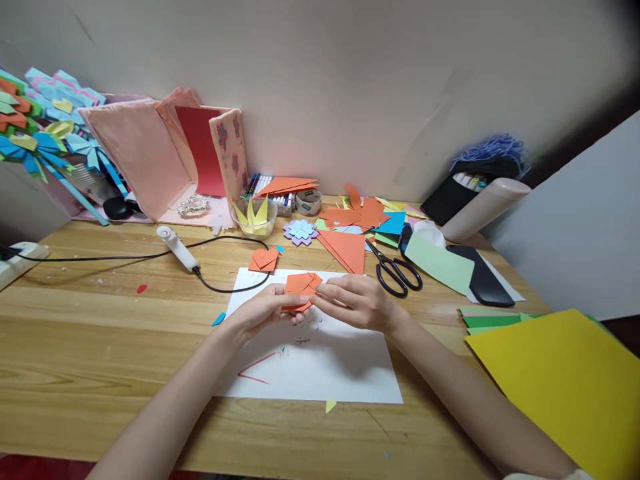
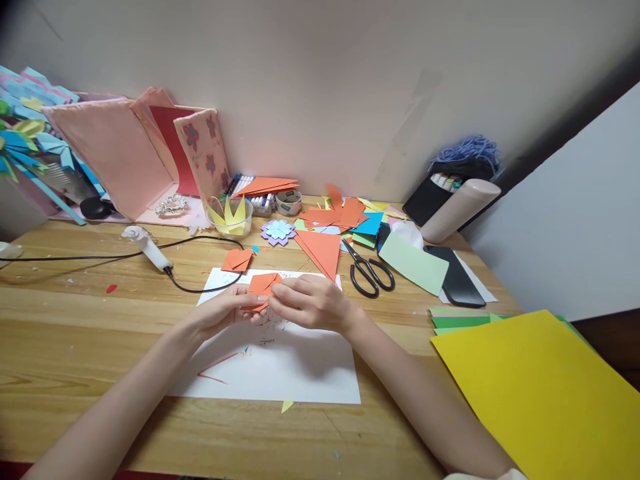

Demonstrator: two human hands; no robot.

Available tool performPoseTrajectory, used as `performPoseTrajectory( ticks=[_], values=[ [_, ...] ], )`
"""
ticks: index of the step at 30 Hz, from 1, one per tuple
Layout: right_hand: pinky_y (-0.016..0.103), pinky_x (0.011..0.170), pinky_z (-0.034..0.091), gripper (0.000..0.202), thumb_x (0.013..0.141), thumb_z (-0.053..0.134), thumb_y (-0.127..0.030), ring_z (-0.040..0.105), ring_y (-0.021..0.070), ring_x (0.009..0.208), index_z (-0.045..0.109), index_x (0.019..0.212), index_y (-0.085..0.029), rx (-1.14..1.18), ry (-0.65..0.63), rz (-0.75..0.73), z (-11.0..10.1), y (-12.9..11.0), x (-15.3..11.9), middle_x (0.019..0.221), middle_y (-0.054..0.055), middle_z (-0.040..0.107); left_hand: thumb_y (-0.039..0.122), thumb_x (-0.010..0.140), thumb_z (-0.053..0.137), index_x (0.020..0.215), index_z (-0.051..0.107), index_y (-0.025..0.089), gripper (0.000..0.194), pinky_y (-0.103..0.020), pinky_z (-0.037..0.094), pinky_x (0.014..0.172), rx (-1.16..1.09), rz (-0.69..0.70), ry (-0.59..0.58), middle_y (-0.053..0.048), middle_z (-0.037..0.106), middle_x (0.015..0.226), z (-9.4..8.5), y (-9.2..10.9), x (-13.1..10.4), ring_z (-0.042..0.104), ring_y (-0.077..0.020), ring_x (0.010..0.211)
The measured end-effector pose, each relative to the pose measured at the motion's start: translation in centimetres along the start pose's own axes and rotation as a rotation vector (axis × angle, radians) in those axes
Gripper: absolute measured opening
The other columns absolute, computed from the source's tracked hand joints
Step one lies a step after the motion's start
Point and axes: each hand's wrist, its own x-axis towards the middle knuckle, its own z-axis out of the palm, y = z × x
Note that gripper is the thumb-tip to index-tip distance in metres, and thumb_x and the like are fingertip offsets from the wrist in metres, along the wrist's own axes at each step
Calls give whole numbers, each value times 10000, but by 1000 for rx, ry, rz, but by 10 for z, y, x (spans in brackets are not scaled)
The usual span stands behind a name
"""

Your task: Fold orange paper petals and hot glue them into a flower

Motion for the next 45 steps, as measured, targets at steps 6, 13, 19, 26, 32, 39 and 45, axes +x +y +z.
performPoseTrajectory(
  ticks=[6, 13, 19, 26, 32, 39, 45],
  values=[
    [231, 651, 467, 123, 833, 504, -129, 584, 107, 742, 603, 827, -202, 56, -47, 25, 4, -2, -2, 851, 0, 669, 408, 767, 576, 744, 633, 119, 295, -242, 427, 676, 35, -2, -4, -30, 596, 699, 1, 2, -2, 520, -91, 600],
    [291, 728, 458, 110, 812, 504, -96, 556, 159, 829, 577, 837, -176, 326, -2, 566, 13, 7, 4, 838, 56, 632, 570, 733, 477, 846, 621, 100, 504, -298, 456, 672, 196, 248, 574, -98, 642, 767, -34, 3, 10, 601, -175, 685],
    [299, 693, 434, 41, 775, 523, -164, 564, 157, 751, 562, 762, -167, 684, -330, 986, 40, 47, 18, 786, 39, 618, 431, 780, 475, 1038, 538, 134, 398, -372, 392, 865, 896, 459, 1104, -144, 560, 1095, -68, -7, 14, 524, -248, 1021],
    [231, 615, 393, 141, 667, 618, -284, 510, 108, 643, 594, 706, -151, 1300, -661, 1177, 78, 74, 44, 690, -1, 565, 457, 699, 588, 1139, 467, 175, 537, -429, 308, 874, 1175, 247, 1163, -123, 547, 1142, -72, -17, 20, 433, -311, 1082],
    [222, 547, 344, 102, 623, 615, -228, 459, 94, 572, 560, 608, -143, 1271, -588, 1409, 110, 50, 66, 597, -14, 522, 337, 663, 627, 1114, 490, 214, 486, -435, 293, 884, 1038, 271, 1101, -81, 609, 1067, -77, -14, 19, 486, -288, 1053],
    [229, 572, 347, 124, 612, 630, -253, 477, 107, 612, 576, 648, -147, 1183, -431, 1460, 122, 38, 65, 634, -14, 548, 206, 651, 603, 1083, 488, 164, 449, -344, 433, 816, 509, 542, 846, -95, 633, 1036, -82, -16, 21, 595, -213, 946],
    [225, 628, 400, 183, 599, 647, -299, 539, 129, 697, 601, 689, -145, 1154, -266, 1467, 108, 50, 43, 712, 6, 599, 256, 645, 660, 1121, 467, 156, 524, -332, 462, 815, 369, 586, 740, -117, 618, 1068, -71, -16, 26, 596, -212, 969]
  ],
)
